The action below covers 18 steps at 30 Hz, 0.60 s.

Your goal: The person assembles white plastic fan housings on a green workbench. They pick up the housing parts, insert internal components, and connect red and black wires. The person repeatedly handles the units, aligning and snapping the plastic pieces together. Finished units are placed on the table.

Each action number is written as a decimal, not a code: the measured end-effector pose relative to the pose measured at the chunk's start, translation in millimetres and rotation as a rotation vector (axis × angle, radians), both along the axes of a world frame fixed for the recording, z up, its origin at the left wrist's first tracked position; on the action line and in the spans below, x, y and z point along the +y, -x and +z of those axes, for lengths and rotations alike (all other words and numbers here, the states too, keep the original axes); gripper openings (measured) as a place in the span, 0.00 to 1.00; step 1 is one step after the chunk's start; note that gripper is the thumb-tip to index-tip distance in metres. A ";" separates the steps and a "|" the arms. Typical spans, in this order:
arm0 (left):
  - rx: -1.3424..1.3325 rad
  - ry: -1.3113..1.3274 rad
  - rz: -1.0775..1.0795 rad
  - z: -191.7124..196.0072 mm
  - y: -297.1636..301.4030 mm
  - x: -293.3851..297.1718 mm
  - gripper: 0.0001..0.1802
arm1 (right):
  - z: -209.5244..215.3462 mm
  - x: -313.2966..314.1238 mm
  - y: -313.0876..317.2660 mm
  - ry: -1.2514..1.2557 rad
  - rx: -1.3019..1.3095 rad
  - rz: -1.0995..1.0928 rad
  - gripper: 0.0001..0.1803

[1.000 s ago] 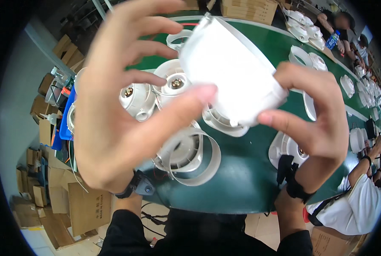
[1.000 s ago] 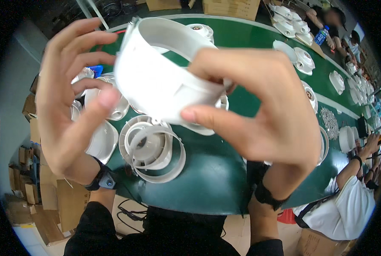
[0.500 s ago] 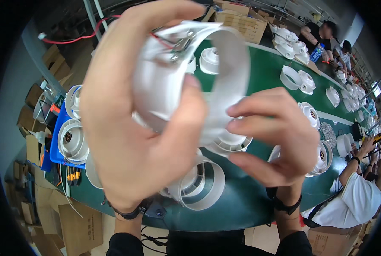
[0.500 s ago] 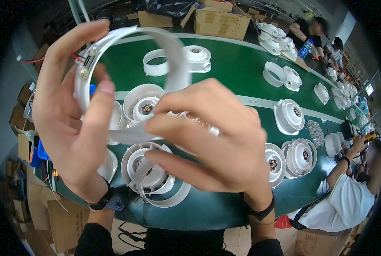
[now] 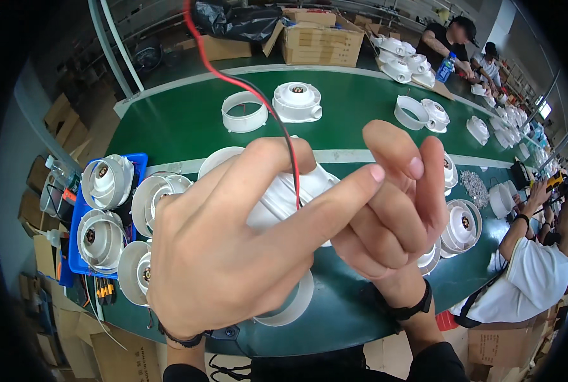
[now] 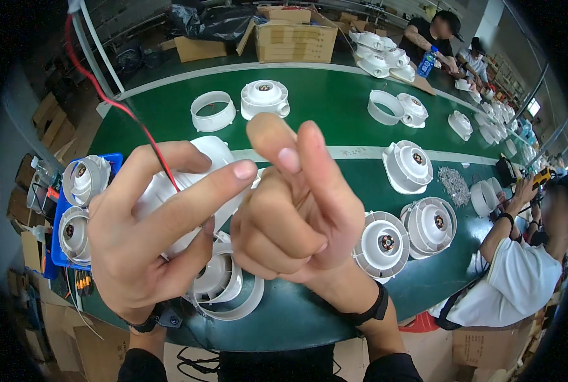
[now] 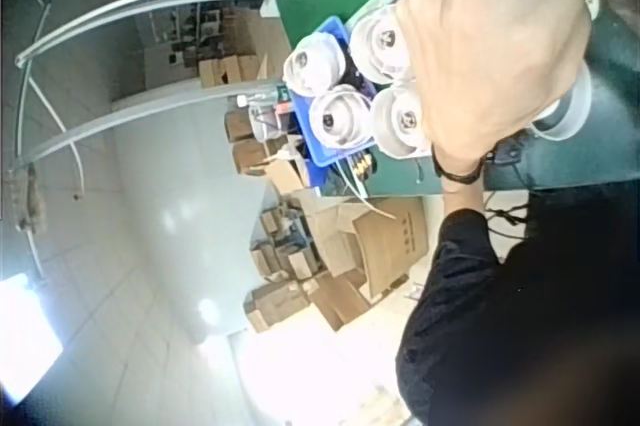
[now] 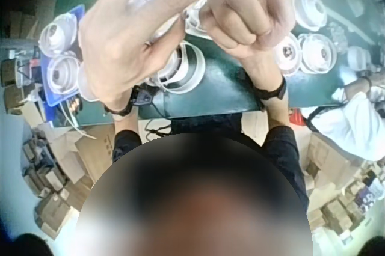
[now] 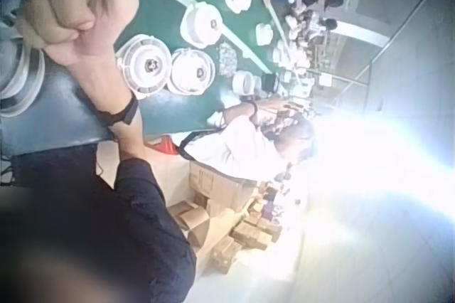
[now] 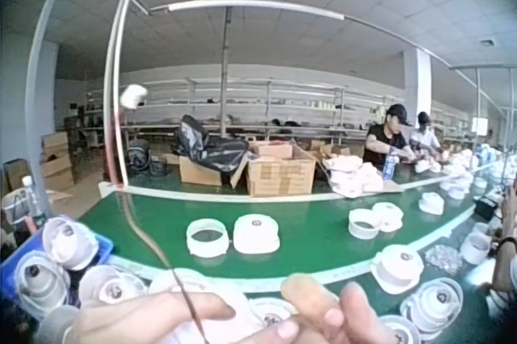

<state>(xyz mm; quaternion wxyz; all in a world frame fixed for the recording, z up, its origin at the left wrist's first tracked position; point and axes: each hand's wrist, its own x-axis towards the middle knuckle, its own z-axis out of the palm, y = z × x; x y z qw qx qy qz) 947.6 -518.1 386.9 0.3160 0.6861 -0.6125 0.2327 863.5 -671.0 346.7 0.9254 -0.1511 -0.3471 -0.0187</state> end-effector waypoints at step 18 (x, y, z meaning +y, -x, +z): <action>-0.061 0.215 -0.073 -12.2 -2.9 -7.5 0.34 | 3.7 3.3 -0.4 0.217 0.092 -0.234 0.17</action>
